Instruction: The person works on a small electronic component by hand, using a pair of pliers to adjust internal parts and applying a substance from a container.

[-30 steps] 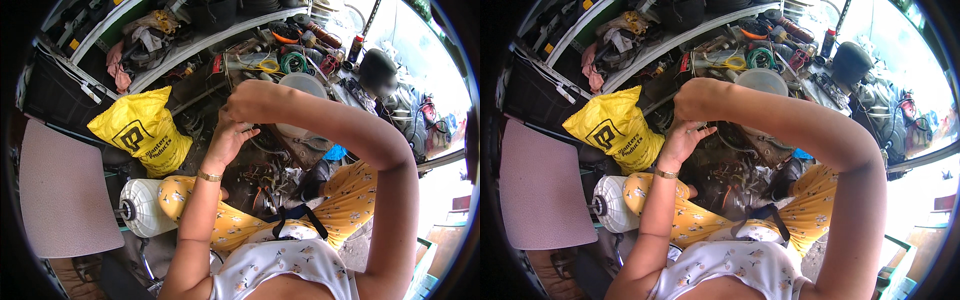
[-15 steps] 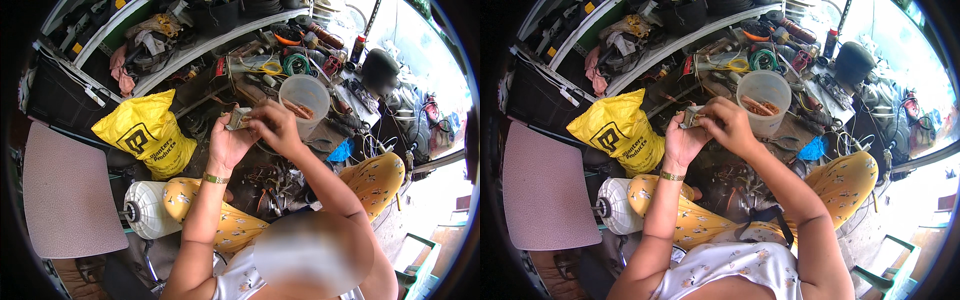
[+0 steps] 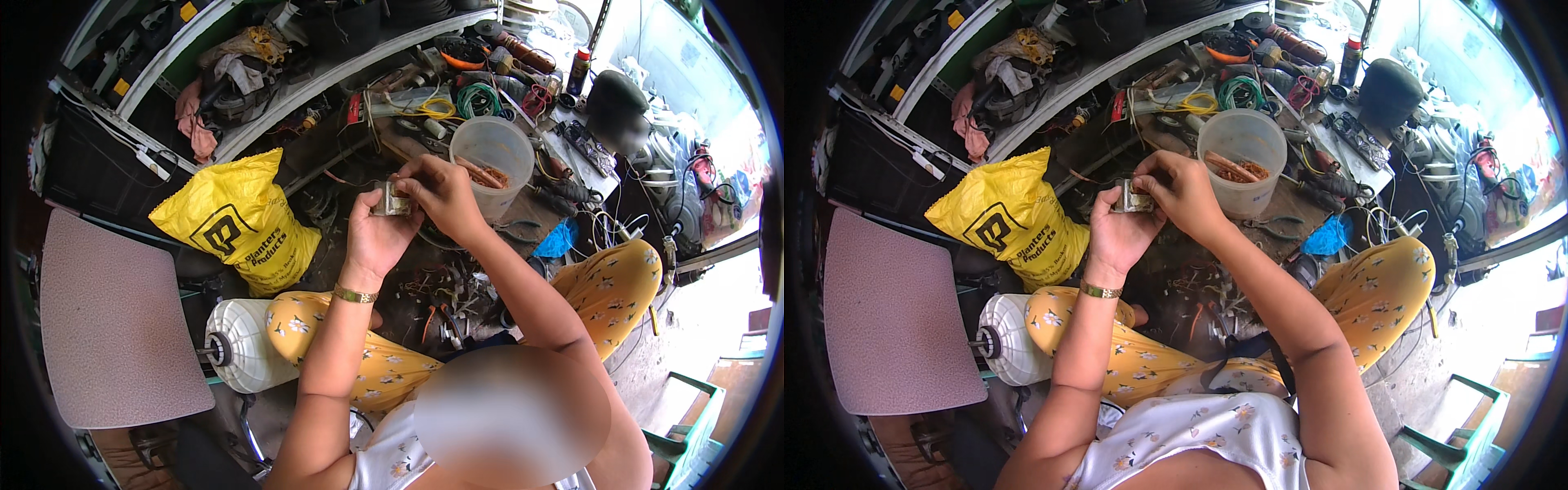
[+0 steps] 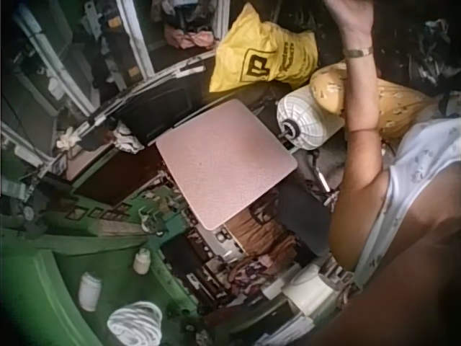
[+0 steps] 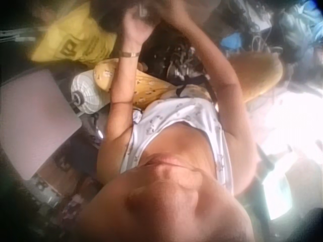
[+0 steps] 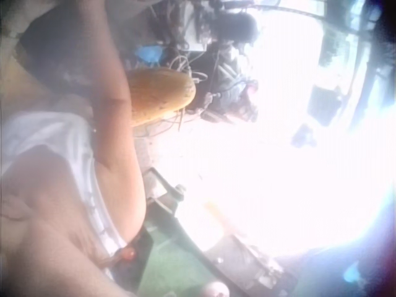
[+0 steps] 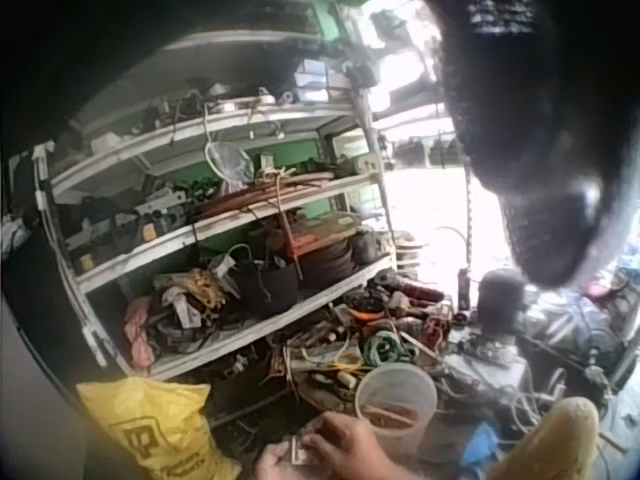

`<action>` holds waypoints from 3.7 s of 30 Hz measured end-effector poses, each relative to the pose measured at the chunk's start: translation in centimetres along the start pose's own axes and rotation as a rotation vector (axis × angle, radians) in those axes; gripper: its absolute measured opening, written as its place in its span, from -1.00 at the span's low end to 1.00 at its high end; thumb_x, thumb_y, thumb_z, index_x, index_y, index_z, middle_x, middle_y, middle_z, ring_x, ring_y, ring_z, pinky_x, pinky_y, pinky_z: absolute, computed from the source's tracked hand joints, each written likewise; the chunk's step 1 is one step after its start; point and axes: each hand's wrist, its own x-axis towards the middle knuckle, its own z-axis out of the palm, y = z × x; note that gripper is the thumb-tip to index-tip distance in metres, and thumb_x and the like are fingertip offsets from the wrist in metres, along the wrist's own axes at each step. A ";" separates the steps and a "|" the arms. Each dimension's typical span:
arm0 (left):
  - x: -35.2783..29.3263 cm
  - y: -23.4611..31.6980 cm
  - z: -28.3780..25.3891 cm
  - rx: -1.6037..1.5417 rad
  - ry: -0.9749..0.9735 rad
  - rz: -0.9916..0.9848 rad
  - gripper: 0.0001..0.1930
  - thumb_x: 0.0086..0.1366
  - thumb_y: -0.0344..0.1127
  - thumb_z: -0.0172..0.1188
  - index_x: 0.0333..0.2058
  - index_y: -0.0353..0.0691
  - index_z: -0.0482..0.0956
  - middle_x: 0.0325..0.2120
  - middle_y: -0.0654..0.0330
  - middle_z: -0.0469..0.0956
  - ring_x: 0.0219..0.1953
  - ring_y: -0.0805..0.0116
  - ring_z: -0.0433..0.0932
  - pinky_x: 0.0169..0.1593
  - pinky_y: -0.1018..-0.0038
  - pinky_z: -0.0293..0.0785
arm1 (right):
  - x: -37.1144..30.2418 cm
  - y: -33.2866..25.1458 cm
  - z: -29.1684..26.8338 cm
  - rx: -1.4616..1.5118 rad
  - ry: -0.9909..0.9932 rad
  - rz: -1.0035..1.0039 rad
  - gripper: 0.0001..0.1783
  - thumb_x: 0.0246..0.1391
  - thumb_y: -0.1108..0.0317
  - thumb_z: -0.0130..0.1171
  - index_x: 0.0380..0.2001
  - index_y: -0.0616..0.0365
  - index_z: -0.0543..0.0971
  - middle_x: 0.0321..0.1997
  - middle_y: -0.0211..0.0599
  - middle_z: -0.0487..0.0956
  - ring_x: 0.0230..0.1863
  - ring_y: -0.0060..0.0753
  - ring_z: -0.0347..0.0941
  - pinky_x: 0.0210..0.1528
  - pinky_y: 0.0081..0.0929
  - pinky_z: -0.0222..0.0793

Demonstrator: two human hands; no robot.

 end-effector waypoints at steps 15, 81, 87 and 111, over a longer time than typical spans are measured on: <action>-1.1 0.2 0.1 0.176 -0.146 0.134 -0.49 0.15 -0.11 0.09 0.07 -0.17 0.43 -0.03 0.11 0.51 0.07 0.24 0.44 0.24 0.30 0.27 | -3.7 -1.4 0.9 -0.387 0.148 -0.478 -0.71 -0.23 0.56 0.36 -0.33 0.11 0.66 -0.31 -0.30 0.57 -0.32 -0.23 0.49 -0.31 -0.36 0.43; -1.2 -2.1 -0.5 0.301 -0.049 0.363 -0.60 0.23 -0.16 0.05 0.03 -0.15 0.44 -0.10 0.22 0.52 0.02 0.33 0.46 0.19 0.30 0.30 | -3.0 -2.5 1.2 -0.360 0.143 -0.057 -0.85 -0.14 0.51 0.30 -0.47 0.33 0.55 -0.46 -0.03 0.59 -0.46 -0.07 0.55 -0.38 -0.31 0.44; -1.7 -2.3 0.6 0.390 -0.008 0.344 -0.63 0.23 -0.17 0.06 -0.01 -0.13 0.40 -0.15 0.24 0.47 -0.03 0.37 0.44 0.16 0.32 0.32 | -3.0 -1.9 0.9 -0.413 0.062 -0.029 -0.79 -0.11 0.45 0.23 -0.42 0.32 0.45 -0.43 0.04 0.54 -0.38 0.08 0.51 -0.33 -0.21 0.41; -1.5 -2.0 1.6 -0.044 0.035 -0.008 -0.71 0.30 -0.10 0.01 -0.21 -0.18 0.50 -0.30 0.22 0.51 -0.17 0.33 0.48 -0.07 0.36 0.42 | -4.3 -0.5 -1.4 0.301 -0.073 0.194 -0.90 0.13 0.47 0.14 -0.39 0.22 0.42 -0.42 -0.31 0.37 -0.35 -0.36 0.38 -0.30 -0.46 0.38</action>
